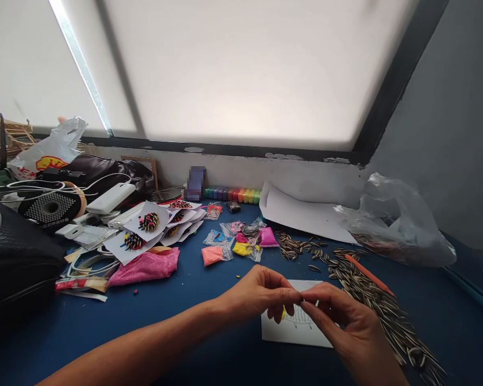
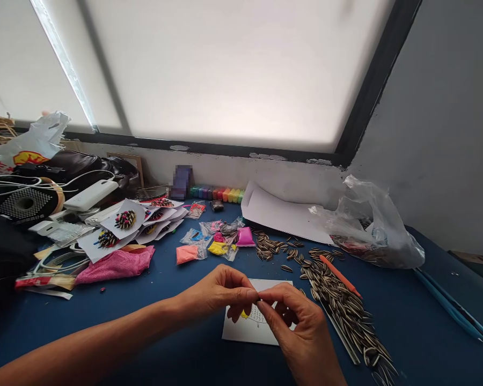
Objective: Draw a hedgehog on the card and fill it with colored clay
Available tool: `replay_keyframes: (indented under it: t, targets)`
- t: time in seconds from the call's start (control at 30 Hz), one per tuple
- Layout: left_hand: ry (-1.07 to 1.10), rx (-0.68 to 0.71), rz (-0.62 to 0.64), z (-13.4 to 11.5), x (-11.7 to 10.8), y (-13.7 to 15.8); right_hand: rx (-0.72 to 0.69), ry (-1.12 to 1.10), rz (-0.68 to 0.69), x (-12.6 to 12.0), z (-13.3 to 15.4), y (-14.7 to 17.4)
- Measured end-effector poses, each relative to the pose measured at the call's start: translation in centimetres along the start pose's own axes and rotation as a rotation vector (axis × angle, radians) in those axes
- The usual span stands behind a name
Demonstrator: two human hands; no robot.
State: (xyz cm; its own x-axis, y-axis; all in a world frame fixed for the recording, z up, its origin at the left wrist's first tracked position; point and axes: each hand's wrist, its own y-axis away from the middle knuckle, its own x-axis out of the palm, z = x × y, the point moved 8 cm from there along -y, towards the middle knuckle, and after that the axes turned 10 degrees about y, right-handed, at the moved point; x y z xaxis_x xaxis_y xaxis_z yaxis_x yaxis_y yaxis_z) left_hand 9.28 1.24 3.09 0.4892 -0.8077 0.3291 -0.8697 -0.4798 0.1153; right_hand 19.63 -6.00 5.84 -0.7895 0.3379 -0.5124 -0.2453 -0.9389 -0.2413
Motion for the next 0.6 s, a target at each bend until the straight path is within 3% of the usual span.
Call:
replay_keyframes:
  t: [0.37,0.6]
  targets:
    - [0.001,-0.01,-0.002,0.25,0.09,-0.05,0.006,0.041,-0.017,0.0,0.32,0.19]
    - [-0.145,0.042,-0.046,-0.23,-0.4,-0.18,0.01,0.045,-0.014,0.17,-0.26,0.18]
